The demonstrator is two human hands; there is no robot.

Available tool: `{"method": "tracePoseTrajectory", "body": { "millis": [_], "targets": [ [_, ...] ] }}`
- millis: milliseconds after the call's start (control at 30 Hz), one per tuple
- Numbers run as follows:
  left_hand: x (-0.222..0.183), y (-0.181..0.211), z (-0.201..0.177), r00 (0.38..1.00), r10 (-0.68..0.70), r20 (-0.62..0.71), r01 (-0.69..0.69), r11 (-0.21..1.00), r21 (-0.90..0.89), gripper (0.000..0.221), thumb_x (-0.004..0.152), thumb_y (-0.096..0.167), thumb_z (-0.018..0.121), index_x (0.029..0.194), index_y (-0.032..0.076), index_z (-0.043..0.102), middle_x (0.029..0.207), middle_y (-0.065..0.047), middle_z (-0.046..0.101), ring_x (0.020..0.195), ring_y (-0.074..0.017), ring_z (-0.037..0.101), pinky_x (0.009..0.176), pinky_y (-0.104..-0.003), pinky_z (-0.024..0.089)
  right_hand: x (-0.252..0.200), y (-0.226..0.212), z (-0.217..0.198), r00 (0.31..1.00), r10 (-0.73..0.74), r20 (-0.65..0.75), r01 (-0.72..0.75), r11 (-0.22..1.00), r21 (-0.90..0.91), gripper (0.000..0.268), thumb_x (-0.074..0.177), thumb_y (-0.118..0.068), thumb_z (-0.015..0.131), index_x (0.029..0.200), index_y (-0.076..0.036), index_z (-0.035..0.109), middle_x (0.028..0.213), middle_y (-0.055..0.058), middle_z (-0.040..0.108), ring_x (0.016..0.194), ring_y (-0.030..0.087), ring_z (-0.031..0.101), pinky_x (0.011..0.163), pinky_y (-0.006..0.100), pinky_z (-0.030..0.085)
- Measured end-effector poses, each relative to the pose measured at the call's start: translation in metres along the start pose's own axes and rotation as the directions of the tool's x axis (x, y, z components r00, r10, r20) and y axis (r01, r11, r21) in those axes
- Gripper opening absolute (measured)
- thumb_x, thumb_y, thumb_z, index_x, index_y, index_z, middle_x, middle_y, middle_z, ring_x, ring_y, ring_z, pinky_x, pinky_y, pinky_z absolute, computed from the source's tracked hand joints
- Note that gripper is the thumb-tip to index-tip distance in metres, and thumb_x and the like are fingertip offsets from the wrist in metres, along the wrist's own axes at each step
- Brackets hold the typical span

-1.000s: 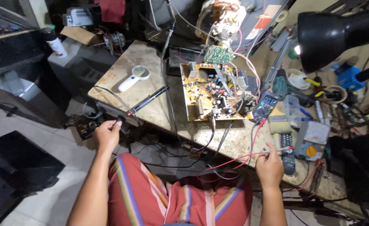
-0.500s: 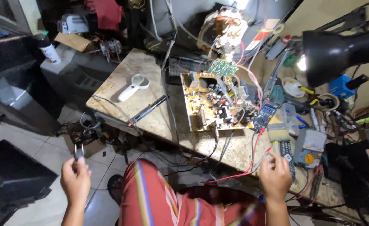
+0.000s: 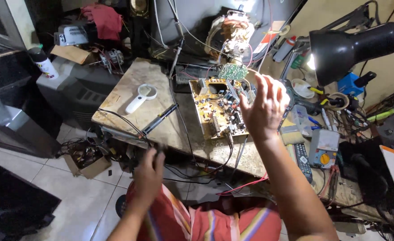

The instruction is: Diagnosing and repairing a circuit board from a CRT television using a multimeter, magnifying glass, and soldering iron.

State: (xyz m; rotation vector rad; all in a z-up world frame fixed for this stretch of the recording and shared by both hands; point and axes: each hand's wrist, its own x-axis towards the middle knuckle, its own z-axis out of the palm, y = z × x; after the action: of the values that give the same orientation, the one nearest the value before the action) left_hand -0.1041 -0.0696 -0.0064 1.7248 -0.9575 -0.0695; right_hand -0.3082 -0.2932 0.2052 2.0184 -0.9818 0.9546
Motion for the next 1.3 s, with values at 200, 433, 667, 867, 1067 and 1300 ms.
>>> {"method": "tracePoseTrajectory", "body": {
  "millis": [200, 433, 667, 867, 1067, 1300],
  "targets": [
    [-0.074, -0.086, 0.041, 0.878, -0.119, 0.464, -0.089, 0.911, 0.403, 0.041, 0.096, 0.048, 0.053, 0.128, 0.023, 0.057, 0.117, -0.001, 0.073, 0.082, -0.0358, 0.074, 0.071, -0.052, 0.055, 0.023, -0.007, 0.016, 0.993, -0.105, 0.058, 0.109, 0.992, -0.067, 0.077, 0.085, -0.036, 0.088, 0.147, -0.017, 0.046, 0.131, 0.013, 0.063, 0.12, 0.032, 0.059, 0.102, 0.056, 0.041],
    [-0.07, -0.099, 0.041, 0.826, -0.234, 0.512, 0.001, 0.91, 0.414, 0.042, 0.094, 0.044, 0.055, 0.131, 0.023, 0.058, 0.125, -0.002, 0.07, 0.099, -0.036, 0.071, 0.085, -0.05, 0.056, 0.04, -0.009, 0.036, 0.98, -0.14, 0.144, 0.158, 0.98, -0.121, 0.065, 0.094, -0.04, 0.08, 0.148, -0.026, 0.047, 0.128, 0.01, 0.051, 0.091, 0.024, 0.064, 0.067, 0.047, 0.061],
    [-0.067, -0.103, 0.039, 0.829, -0.216, 0.516, 0.02, 0.933, 0.359, 0.041, 0.095, 0.041, 0.055, 0.129, 0.019, 0.058, 0.124, -0.004, 0.07, 0.102, -0.0344, 0.07, 0.085, -0.047, 0.056, 0.048, -0.015, 0.026, 0.974, -0.193, 0.118, 0.21, 0.965, -0.158, 0.061, 0.09, -0.033, 0.084, 0.137, -0.015, 0.052, 0.119, 0.01, 0.056, 0.084, 0.02, 0.067, 0.049, 0.029, 0.063],
    [-0.069, -0.104, 0.038, 0.841, -0.173, 0.513, 0.003, 0.949, 0.316, 0.042, 0.095, 0.042, 0.054, 0.129, 0.017, 0.06, 0.124, -0.005, 0.07, 0.102, -0.0351, 0.07, 0.085, -0.047, 0.056, 0.049, -0.02, 0.024, 0.984, -0.176, 0.015, 0.176, 0.982, -0.074, 0.065, 0.08, -0.019, 0.098, 0.128, -0.012, 0.055, 0.12, 0.013, 0.058, 0.108, 0.036, 0.067, 0.105, 0.077, 0.035],
    [-0.062, -0.107, 0.027, 0.845, -0.08, 0.529, -0.079, 0.959, 0.271, 0.041, 0.099, 0.049, 0.053, 0.122, 0.018, 0.066, 0.103, -0.006, 0.073, 0.094, -0.03, 0.076, 0.078, -0.045, 0.062, 0.052, -0.017, 0.019, 0.942, -0.333, -0.049, 0.307, 0.909, -0.283, 0.067, 0.071, -0.036, 0.106, 0.12, -0.015, 0.065, 0.109, 0.007, 0.057, 0.113, 0.03, 0.055, 0.109, 0.066, 0.022],
    [-0.059, -0.099, 0.019, 0.864, -0.066, 0.499, -0.069, 0.967, 0.247, 0.038, 0.098, 0.045, 0.055, 0.12, 0.018, 0.068, 0.103, -0.005, 0.075, 0.092, -0.0265, 0.076, 0.076, -0.043, 0.062, 0.068, -0.046, -0.029, 0.947, -0.32, 0.025, 0.318, 0.929, -0.186, 0.052, 0.079, -0.025, 0.095, 0.114, -0.011, 0.06, 0.103, 0.009, 0.056, 0.107, 0.029, 0.057, 0.088, 0.045, 0.053]
  ]
}}
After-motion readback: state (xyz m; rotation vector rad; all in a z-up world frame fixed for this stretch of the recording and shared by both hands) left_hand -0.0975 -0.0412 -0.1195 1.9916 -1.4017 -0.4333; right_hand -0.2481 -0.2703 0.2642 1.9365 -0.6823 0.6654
